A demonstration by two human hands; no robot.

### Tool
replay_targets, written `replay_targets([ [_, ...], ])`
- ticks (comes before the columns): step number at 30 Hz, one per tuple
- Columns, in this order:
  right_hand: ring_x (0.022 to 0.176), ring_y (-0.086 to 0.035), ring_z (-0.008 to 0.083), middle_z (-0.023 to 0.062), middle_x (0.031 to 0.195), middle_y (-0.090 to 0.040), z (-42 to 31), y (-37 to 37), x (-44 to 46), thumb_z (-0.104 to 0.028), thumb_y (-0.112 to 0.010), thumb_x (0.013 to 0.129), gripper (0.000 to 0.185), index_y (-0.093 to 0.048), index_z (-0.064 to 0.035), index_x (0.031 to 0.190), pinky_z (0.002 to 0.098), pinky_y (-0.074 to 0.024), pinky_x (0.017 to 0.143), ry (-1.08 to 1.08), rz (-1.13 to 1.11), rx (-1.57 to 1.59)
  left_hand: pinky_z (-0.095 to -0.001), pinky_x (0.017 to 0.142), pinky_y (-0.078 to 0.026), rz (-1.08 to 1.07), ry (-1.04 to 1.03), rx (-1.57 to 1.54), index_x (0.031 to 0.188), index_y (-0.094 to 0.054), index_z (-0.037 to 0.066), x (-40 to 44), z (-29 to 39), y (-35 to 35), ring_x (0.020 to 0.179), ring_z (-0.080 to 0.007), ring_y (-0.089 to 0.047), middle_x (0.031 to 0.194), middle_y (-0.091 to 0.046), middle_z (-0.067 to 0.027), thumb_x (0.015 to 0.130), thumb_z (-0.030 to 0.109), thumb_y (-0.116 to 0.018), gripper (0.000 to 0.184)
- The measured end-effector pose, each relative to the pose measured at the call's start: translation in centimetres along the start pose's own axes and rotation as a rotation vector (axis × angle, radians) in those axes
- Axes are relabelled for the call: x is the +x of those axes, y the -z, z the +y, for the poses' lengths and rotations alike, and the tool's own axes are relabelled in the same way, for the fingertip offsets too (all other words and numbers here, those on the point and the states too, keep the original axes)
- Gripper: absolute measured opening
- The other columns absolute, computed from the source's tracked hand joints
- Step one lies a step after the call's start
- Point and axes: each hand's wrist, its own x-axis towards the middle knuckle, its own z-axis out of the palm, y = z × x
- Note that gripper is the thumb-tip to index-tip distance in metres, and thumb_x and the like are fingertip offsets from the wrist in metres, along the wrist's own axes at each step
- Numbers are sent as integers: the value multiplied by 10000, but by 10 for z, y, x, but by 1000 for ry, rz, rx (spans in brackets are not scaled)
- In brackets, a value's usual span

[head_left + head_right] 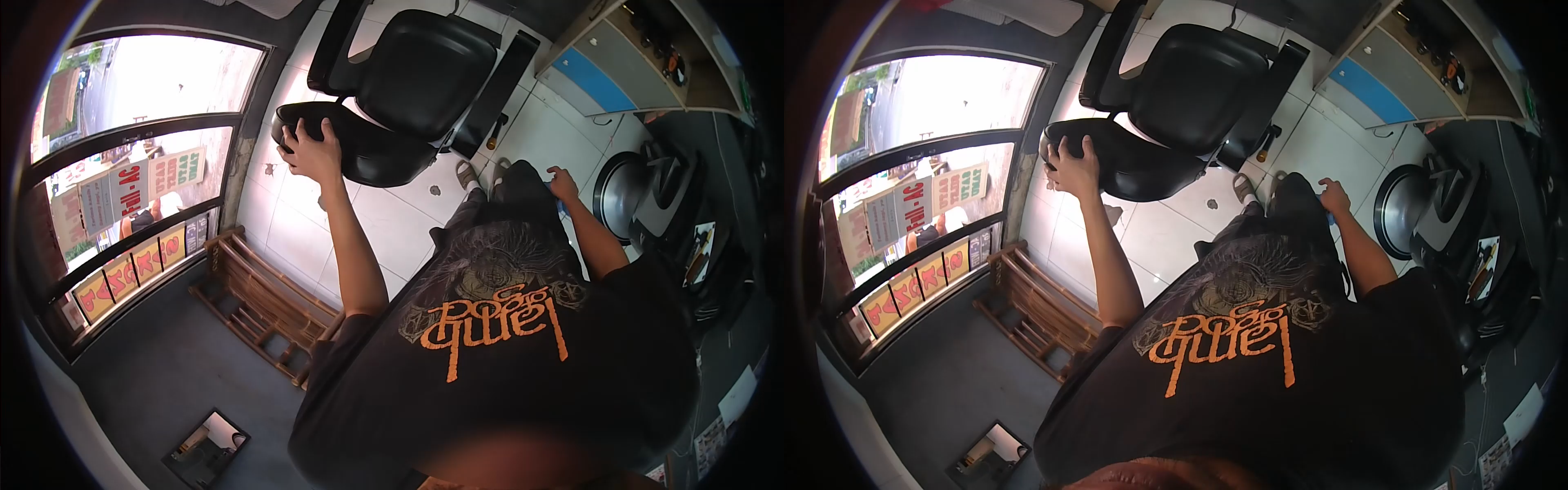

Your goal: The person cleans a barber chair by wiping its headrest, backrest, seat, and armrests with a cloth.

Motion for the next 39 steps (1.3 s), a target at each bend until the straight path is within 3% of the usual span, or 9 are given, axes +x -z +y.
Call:
replay_targets([
  [4,994,-755,354,165,1008,-784,-41,4,54,-223,-568,927,302,-794,-210,1127,461,-576,928,46,-148,34,-696,1019,-429,-17,6,-118,1245,-763,309,14,-32,11,1376,-409,-437,1542,-548,-7,934,516,-706,378],
  [5,1003,-758,336,148,1045,-787,-17,-36,94,-268,-553,967,301,-786,-186,1140,462,-576,941,131,-135,-15,-693,1020,-430,0,24,-133,1249,-761,312,15,-31,5,1381,-410,-435,1521,-563,-17,945,513,-696,371],
  [7,1221,-681,403,176,1274,-738,-75,-19,95,-510,-523,998,516,-739,-124,1262,520,-515,1072,-8,-231,-159,-696,1029,-429,63,68,-74,1259,-755,311,15,-16,-1,1394,-412,-428,1485,-586,-47,958,507,-686,366],
  [10,1291,-623,468,255,1354,-678,-119,-31,119,-684,-487,990,756,-684,-34,1320,566,-469,1115,-15,-345,-131,-550,1113,-444,73,-19,-124,1385,-690,218,17,-22,0,1374,-416,-481,1542,-536,-102,991,432,-678,448],
  [13,1298,-628,443,235,1381,-671,-94,-134,187,-602,-487,1008,637,-657,-115,1383,553,-491,1096,61,-333,-182,-508,1143,-431,22,17,-221,1417,-666,197,18,-11,10,1367,-407,-494,1574,-511,-115,1009,359,-678,438],
  [18,1328,-600,455,267,1416,-635,-135,-153,198,-679,-489,986,782,-552,-76,1480,536,-491,1100,198,-580,-244,-476,1161,-407,-12,44,-219,1405,-672,185,19,-4,16,1366,-374,-507,1565,-522,-115,1031,280,-655,386],
  [22,1323,-605,451,263,1416,-637,-143,-160,196,-666,-493,988,765,-555,-83,1480,533,-493,1099,179,-569,-263,-468,1186,-377,-39,67,-232,1437,-637,144,18,0,18,1407,-368,-490,1563,-519,-129,1023,284,-669,438],
  [28,1315,-611,446,257,1415,-640,-142,-204,170,-646,-498,991,741,-559,-93,1480,528,-496,1096,130,-526,-279,-460,1239,-328,-24,169,-241,1572,-435,54,21,2,13,1476,-373,-437,1562,-466,-203,968,322,-761,737],
  [39,1301,-623,437,245,1413,-646,-124,-203,197,-611,-507,996,698,-567,-112,1480,518,-502,1091,159,-462,-209,-482,1239,-338,-111,264,-205,1574,-432,83,22,7,18,1487,-364,-428,1578,-439,-170,942,397,-785,789],
])
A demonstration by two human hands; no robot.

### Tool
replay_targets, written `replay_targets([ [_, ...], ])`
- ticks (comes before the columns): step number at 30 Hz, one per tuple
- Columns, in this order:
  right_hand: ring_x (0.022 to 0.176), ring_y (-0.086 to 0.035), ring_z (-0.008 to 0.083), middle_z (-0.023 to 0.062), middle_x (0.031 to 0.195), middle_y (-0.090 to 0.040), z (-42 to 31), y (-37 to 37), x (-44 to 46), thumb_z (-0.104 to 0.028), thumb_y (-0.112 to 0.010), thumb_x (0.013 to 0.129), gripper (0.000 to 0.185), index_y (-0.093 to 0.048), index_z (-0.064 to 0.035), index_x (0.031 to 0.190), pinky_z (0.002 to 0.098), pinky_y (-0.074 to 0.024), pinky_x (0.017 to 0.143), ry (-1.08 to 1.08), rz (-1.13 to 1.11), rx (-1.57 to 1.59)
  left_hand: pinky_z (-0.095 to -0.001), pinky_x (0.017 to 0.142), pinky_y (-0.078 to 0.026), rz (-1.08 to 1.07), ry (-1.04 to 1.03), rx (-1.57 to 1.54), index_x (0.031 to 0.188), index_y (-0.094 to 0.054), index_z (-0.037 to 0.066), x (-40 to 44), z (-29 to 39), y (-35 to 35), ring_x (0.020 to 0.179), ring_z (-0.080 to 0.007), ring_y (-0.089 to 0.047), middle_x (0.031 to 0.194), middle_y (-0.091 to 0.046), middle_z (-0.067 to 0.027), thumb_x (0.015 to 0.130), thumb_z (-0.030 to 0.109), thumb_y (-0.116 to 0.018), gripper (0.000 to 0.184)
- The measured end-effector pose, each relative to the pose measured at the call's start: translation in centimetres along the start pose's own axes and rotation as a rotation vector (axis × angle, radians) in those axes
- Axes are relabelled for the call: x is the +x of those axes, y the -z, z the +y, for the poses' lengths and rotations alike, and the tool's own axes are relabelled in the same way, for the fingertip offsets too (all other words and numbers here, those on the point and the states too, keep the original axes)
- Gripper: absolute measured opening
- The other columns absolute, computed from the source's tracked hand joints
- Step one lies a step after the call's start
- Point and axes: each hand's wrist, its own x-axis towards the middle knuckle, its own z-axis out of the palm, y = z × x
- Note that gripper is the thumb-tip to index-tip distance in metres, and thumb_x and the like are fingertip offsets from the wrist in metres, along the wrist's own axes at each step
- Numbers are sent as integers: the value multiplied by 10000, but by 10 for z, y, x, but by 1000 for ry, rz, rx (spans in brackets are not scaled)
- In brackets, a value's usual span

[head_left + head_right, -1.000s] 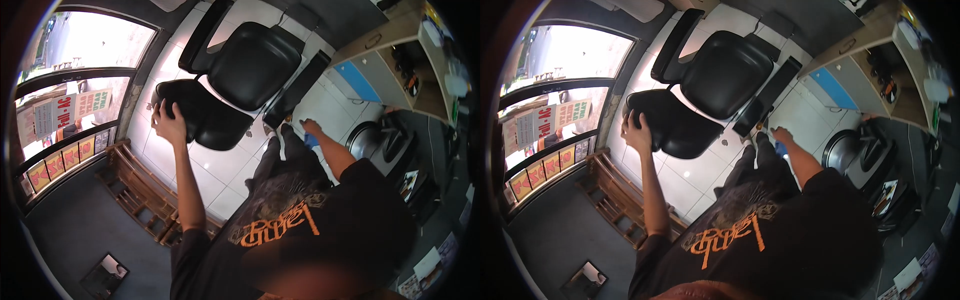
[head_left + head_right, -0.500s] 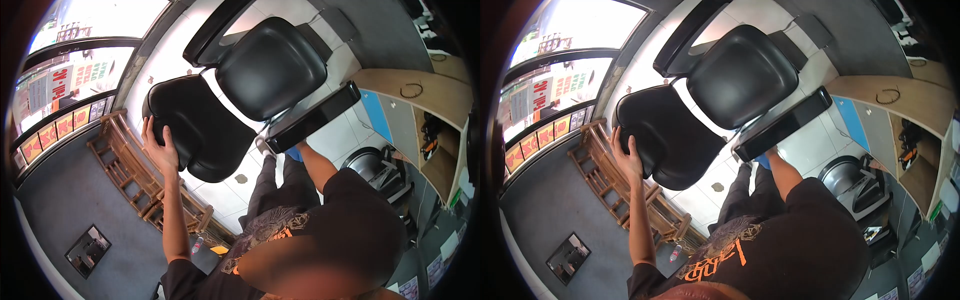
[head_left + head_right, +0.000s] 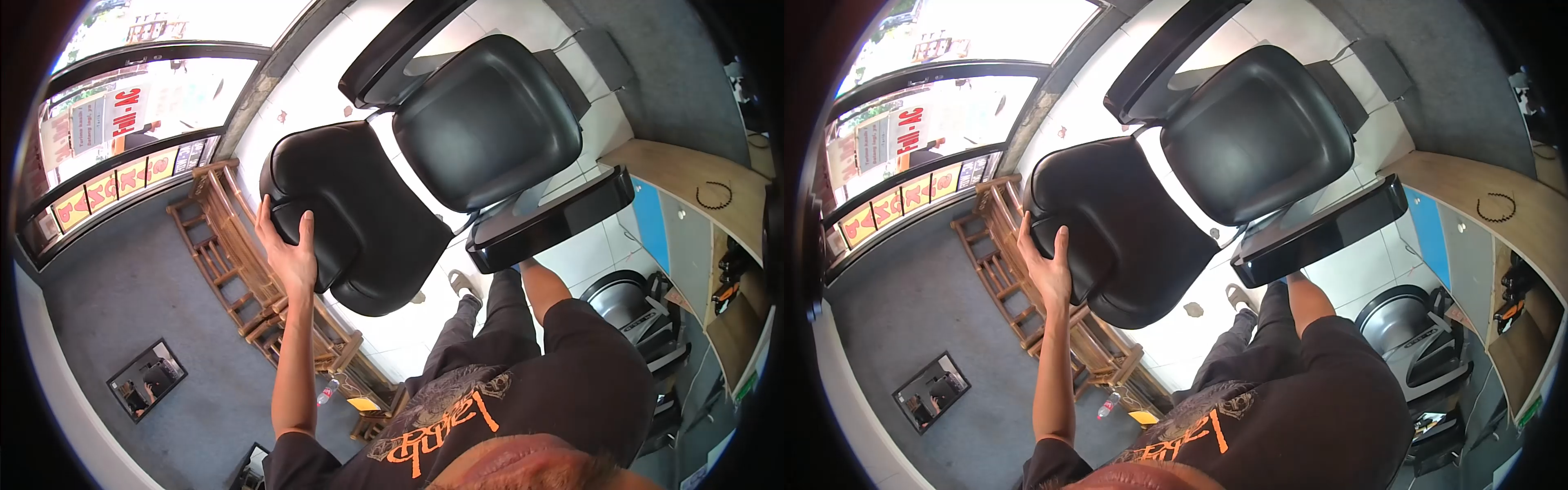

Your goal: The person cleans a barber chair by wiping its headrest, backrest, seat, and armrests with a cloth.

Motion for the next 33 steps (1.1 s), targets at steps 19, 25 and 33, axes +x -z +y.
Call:
replay_targets([
  [19,1276,-644,420,225,1410,-655,34,91,0,-550,-523,1006,627,-581,-144,1480,502,-511,1082,192,225,0,-506,1131,-441,58,18,-221,1494,-536,115,-8,-11,4,1396,-416,-494,1539,-458,-210,842,381,-834,764],
  [25,1177,-679,453,278,1185,-730,-18,87,-103,-546,-564,1000,549,-748,-67,1196,538,-543,987,0,277,217,-505,1135,-429,120,-58,-297,1453,-567,118,-7,-26,-3,1388,-428,-500,1481,-478,-239,872,334,-833,674],
  [33,658,-545,101,17,714,-600,-130,62,-259,-363,-667,1029,321,-706,-64,917,303,-425,618,167,99,569,-516,1144,-388,151,-171,-565,1388,-631,130,2,-52,-16,1353,-435,-466,1449,-468,-269,883,268,-803,551],
])
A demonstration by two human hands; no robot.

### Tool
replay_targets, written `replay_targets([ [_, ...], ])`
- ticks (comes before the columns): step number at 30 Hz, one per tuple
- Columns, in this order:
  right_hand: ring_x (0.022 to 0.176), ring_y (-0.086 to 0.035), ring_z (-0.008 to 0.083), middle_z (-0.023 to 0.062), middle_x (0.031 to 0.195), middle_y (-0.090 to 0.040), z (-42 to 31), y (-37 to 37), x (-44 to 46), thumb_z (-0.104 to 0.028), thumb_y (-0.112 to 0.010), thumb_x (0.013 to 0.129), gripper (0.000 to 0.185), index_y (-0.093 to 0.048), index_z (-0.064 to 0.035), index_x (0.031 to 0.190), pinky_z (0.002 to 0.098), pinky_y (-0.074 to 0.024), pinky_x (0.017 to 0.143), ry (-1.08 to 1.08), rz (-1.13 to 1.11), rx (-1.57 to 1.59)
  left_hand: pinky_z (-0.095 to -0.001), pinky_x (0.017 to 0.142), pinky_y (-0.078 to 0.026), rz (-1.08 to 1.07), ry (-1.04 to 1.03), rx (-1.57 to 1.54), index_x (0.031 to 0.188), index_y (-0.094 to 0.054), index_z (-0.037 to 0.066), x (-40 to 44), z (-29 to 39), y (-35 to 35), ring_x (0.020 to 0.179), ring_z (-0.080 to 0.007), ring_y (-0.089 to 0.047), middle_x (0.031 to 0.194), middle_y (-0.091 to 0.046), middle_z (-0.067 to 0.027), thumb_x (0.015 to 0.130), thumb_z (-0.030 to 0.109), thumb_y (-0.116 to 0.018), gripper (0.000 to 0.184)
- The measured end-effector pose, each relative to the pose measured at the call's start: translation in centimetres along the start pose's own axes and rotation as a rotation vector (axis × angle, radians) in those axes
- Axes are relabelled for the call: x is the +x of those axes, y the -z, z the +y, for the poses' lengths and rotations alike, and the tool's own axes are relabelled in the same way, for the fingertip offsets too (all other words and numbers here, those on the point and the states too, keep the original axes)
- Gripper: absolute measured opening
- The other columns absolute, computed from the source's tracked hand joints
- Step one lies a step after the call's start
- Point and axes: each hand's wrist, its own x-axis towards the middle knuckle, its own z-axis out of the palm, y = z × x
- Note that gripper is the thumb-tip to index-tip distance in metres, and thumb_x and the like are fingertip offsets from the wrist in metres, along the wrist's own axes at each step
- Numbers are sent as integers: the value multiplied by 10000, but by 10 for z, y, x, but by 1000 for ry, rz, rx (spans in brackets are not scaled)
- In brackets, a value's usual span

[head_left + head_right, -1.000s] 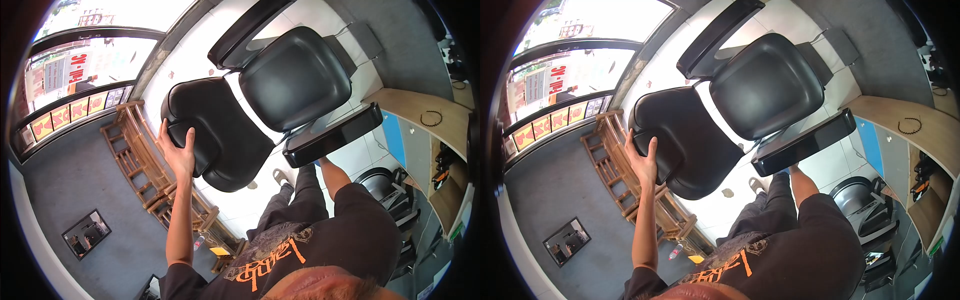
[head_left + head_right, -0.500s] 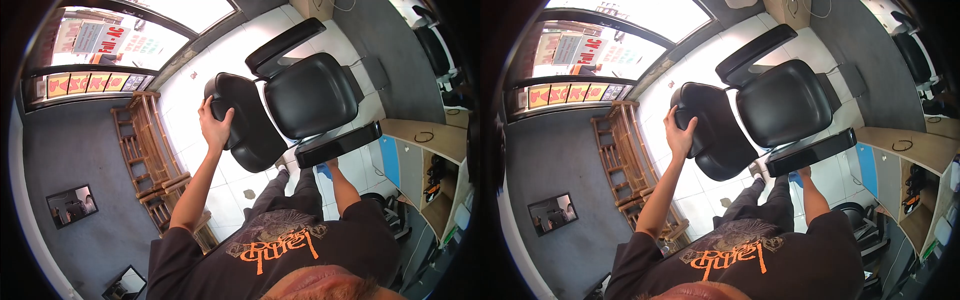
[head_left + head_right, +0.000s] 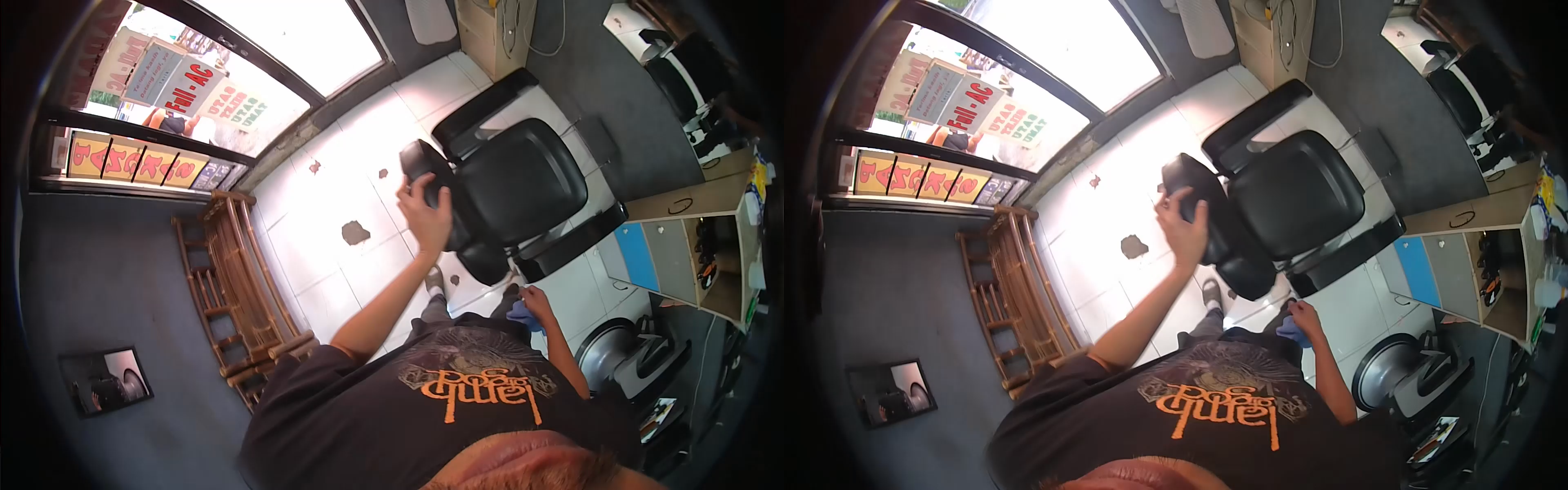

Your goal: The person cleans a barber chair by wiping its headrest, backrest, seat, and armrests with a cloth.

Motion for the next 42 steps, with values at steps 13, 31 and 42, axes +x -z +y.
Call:
replay_targets([
  [13,885,-707,325,149,962,-691,-336,-85,-99,-408,-602,1064,387,-679,-51,1192,443,-536,805,682,685,-410,-543,1138,-356,-11,-3,-292,1456,-567,128,-2,-17,12,1317,-442,-417,1462,-403,-249,840,300,-858,702],
  [31,1103,-687,508,331,1106,-729,-344,-100,-61,-564,-285,1106,781,-791,28,1041,554,-522,1020,281,440,-779,-410,1246,-305,-421,408,-862,1646,-157,-47,-21,-77,21,1503,-343,-372,1628,-347,-268,878,432,-858,1145],
  [42,752,-738,446,249,757,-731,-325,-170,-81,-443,-415,1099,677,-782,-19,720,534,-589,768,461,497,-795,-420,1147,-409,-495,364,-854,1585,-188,35,-42,-139,72,1354,-303,-469,1497,-416,-234,1037,323,-697,801],
])
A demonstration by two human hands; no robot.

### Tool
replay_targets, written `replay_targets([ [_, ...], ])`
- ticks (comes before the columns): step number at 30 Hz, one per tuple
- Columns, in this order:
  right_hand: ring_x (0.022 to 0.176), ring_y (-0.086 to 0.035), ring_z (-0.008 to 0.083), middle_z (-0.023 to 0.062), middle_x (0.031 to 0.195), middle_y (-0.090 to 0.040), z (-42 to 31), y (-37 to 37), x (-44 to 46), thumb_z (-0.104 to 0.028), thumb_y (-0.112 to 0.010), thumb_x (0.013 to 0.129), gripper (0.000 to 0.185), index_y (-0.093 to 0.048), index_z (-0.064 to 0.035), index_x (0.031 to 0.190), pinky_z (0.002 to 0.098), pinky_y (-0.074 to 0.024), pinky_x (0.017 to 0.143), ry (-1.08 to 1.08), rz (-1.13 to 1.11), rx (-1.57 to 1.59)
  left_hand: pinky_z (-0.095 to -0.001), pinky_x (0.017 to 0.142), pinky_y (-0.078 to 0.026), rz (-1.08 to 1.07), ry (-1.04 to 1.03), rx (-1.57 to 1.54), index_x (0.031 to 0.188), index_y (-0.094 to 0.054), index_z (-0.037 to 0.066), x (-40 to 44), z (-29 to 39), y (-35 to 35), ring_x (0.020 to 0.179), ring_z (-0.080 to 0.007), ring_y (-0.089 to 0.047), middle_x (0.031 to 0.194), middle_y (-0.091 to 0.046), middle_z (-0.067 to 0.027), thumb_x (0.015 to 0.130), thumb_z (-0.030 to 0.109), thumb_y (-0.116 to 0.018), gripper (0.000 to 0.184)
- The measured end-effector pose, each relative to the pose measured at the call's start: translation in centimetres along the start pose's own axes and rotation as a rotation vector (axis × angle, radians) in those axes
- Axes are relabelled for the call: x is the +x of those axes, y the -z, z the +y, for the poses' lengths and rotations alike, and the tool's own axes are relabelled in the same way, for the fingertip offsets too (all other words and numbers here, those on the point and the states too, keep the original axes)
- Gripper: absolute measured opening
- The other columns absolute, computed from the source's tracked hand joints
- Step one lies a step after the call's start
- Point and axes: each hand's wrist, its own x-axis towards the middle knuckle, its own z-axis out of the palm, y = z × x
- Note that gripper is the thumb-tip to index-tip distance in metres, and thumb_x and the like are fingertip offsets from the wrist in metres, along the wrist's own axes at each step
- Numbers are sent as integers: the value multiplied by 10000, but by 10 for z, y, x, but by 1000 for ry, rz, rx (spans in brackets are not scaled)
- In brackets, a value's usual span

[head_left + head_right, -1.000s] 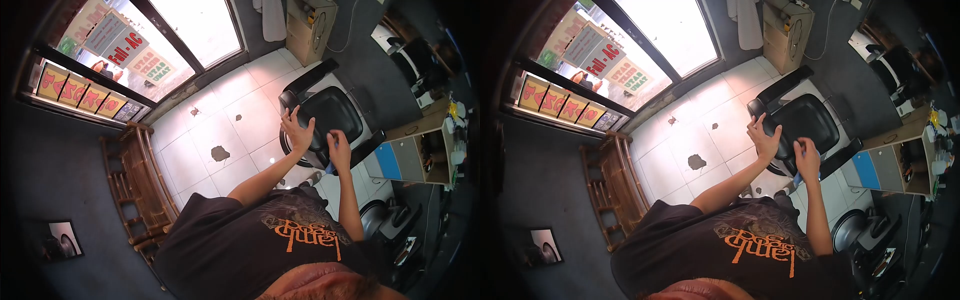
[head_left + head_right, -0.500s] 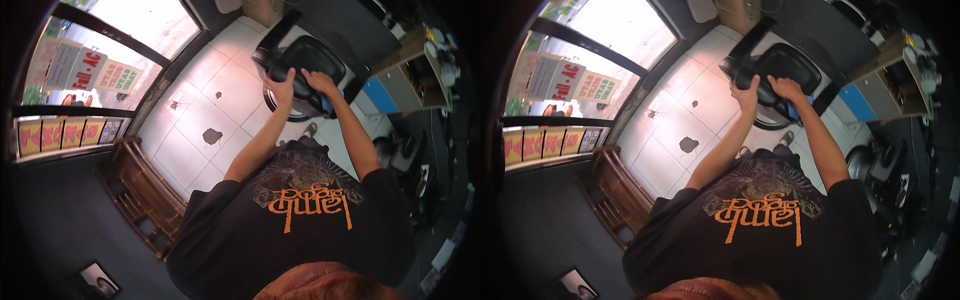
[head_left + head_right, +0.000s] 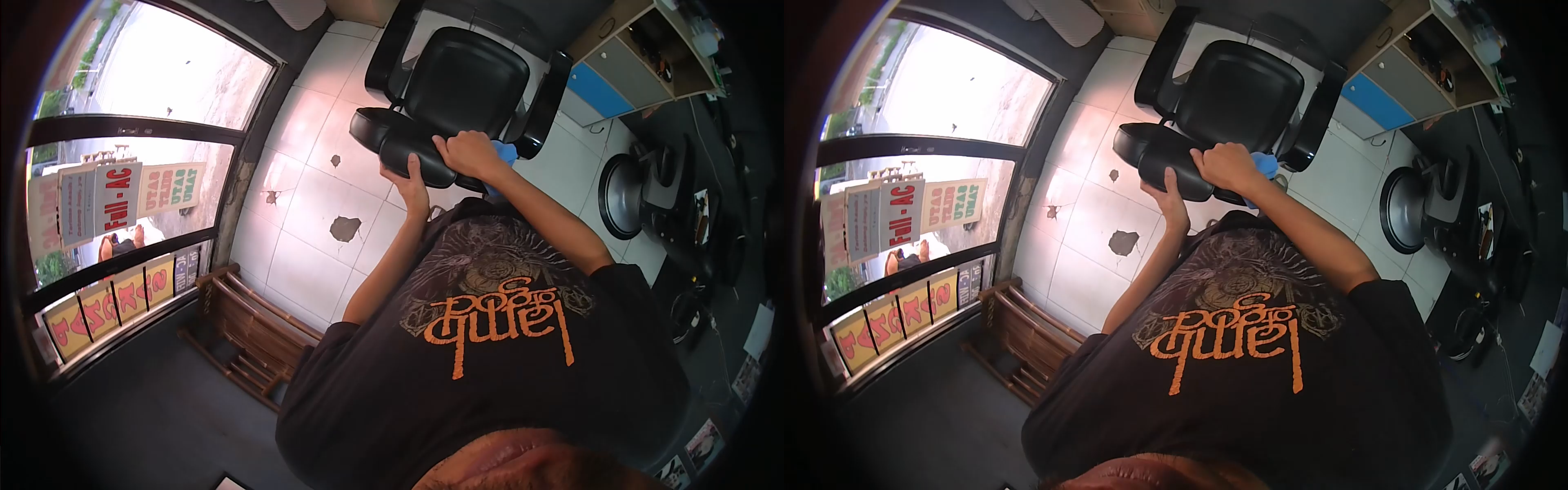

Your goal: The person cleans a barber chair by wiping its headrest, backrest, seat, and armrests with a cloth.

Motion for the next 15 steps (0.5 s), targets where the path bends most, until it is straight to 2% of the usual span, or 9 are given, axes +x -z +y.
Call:
replay_targets([
  [7,692,-724,433,235,675,-699,10,5,13,-466,-444,1089,685,-764,-21,679,513,-591,736,75,-113,27,-439,1116,-442,24,-129,-36,1538,-210,43,1,-12,-6,1331,-310,-469,1462,-421,-231,1058,323,-627,694],
  [10,657,-721,407,216,647,-691,0,2,5,-461,-461,1084,674,-757,-27,661,495,-590,694,-36,-22,62,-458,1115,-441,36,-148,-46,1546,-204,31,0,-16,-4,1328,-326,-471,1463,-409,-242,1042,328,-625,721],
  [13,646,-709,377,172,643,-690,-5,-20,-6,-417,-505,1084,621,-736,-19,667,473,-571,647,-5,126,145,-476,1138,-413,41,-130,-68,1571,-185,13,-6,-30,9,1333,-347,-464,1478,-391,-250,1010,366,-639,803],
  [15,651,-709,369,170,669,-702,-9,-29,-11,-394,-521,1075,568,-743,-29,699,471,-570,651,12,137,141,-483,1139,-409,41,-164,-72,1567,-194,15,-5,-36,16,1335,-351,-460,1477,-391,-250,992,405,-639,825],
])
